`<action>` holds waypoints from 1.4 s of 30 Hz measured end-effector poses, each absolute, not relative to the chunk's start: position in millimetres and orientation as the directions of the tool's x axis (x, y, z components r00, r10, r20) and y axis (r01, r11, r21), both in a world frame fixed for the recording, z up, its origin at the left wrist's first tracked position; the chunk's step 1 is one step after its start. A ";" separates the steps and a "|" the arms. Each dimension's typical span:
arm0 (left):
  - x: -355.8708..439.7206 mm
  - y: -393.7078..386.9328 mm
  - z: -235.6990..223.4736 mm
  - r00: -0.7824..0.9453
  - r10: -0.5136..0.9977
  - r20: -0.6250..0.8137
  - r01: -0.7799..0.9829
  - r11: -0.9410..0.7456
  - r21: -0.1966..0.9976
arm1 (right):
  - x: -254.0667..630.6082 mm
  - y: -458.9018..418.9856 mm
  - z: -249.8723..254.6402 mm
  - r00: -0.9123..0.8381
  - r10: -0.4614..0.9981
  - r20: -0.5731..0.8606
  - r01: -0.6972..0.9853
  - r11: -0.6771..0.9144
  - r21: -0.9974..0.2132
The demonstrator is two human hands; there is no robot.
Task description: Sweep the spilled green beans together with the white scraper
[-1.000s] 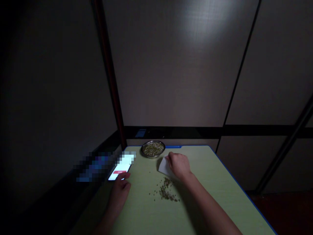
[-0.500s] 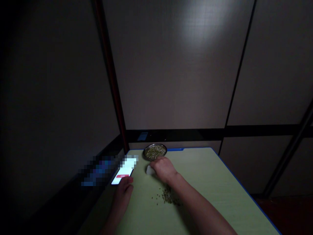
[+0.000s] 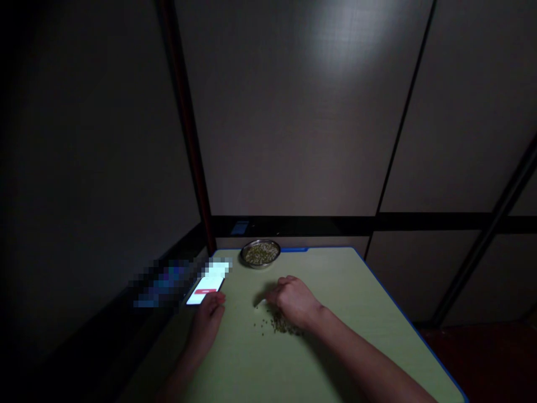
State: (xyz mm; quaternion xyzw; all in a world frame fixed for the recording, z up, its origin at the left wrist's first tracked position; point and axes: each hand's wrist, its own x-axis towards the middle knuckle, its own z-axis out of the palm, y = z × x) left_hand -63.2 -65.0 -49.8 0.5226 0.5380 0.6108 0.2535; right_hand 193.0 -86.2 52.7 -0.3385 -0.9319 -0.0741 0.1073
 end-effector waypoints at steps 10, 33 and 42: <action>-62.0 -63.8 -48.4 -0.330 0.870 0.367 0.228 -0.304 0.925 | 210.1 -102.3 66.0 -0.701 0.667 0.252 0.703 0.705 0.090; -61.3 -67.4 -41.1 -0.345 0.876 0.338 0.189 -0.288 0.939 | 168.1 -77.9 36.1 -0.179 0.975 0.132 0.932 0.211 -0.295; -61.9 -68.9 -40.2 -0.335 0.877 0.345 0.213 -0.286 0.934 | 206.3 -63.7 34.9 -0.142 0.981 0.134 0.948 0.173 -0.266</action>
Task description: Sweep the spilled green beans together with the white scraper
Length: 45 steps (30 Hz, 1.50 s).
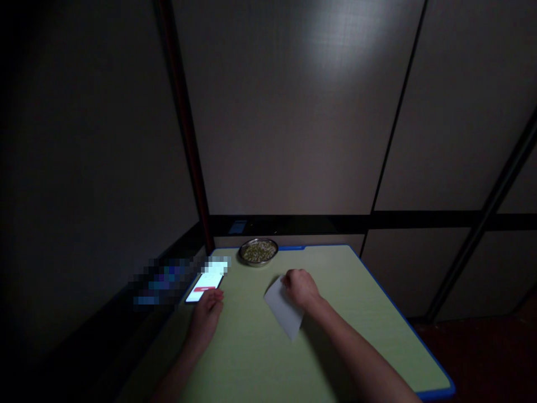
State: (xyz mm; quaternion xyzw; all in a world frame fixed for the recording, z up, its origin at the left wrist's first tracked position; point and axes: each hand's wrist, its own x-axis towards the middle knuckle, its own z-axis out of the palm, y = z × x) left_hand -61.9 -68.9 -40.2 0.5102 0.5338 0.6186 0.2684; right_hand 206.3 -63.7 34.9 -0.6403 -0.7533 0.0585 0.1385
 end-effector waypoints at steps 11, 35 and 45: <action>-63.3 -65.9 -43.8 -0.337 0.878 0.341 0.197 -0.289 0.937 | 232.6 -53.9 48.5 -0.158 0.971 0.178 0.922 0.209 -0.325; -69.7 -61.6 -51.1 -0.325 0.895 0.306 0.178 -0.260 0.949 | 319.5 -102.5 9.8 0.107 0.967 0.232 0.791 0.059 -0.609; -66.4 -63.4 -50.1 -0.327 0.906 0.269 0.147 -0.232 0.961 | 257.6 -105.0 47.1 -0.066 0.975 0.213 0.965 0.117 -0.235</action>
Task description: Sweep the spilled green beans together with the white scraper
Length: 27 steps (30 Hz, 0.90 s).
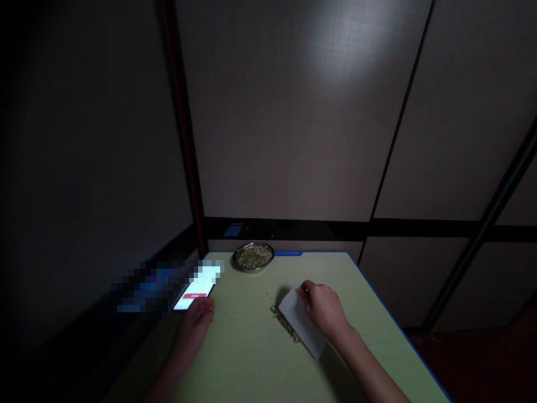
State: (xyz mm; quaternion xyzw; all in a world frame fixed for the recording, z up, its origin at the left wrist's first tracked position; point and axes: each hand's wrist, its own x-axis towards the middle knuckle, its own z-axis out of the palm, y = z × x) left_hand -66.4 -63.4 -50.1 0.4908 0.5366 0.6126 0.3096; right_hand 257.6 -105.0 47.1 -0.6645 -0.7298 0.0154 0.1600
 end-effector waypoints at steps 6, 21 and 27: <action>-65.1 -62.2 -52.4 -0.321 0.899 0.297 0.167 -0.255 0.952 | 242.2 -105.5 54.6 -0.137 0.965 0.225 0.975 0.172 -0.141; -63.7 -64.0 -49.0 -0.296 0.903 0.311 0.183 -0.266 0.946 | 226.2 -101.8 49.8 -0.199 0.950 0.240 0.977 0.211 -0.023; -63.1 -62.9 -50.7 -0.303 0.903 0.305 0.182 -0.259 0.949 | 222.1 -100.8 52.3 -0.213 0.948 0.237 0.977 0.214 0.023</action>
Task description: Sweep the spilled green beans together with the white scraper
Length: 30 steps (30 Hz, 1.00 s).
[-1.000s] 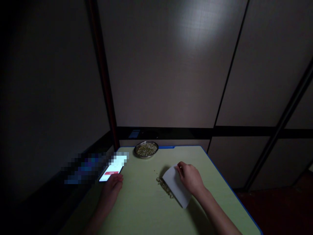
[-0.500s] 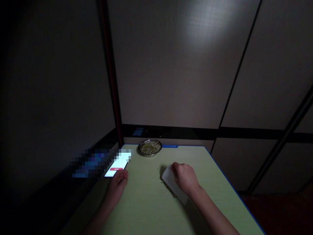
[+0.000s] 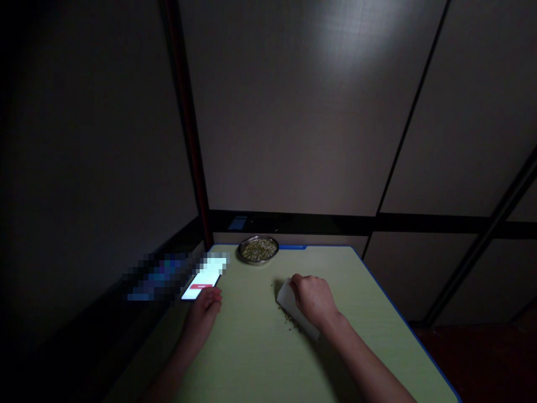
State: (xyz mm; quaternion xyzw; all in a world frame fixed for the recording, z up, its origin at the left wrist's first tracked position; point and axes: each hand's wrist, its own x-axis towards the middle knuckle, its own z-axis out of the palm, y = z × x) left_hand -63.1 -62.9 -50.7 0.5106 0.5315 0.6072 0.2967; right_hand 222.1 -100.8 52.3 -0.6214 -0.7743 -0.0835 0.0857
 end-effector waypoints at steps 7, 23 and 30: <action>-62.0 -65.5 -46.4 -0.290 0.906 0.309 0.209 -0.255 0.944 | 214.8 -99.3 55.1 -0.231 0.944 0.234 0.973 0.221 0.069; -61.1 -68.4 -42.3 -0.297 0.908 0.297 0.206 -0.243 0.948 | 200.7 -105.5 63.3 -0.302 0.934 0.188 0.953 0.294 0.073; -62.4 -67.4 -42.7 -0.287 0.908 0.307 0.226 -0.247 0.942 | 194.6 -107.6 67.1 -0.366 0.918 0.156 0.931 0.361 0.061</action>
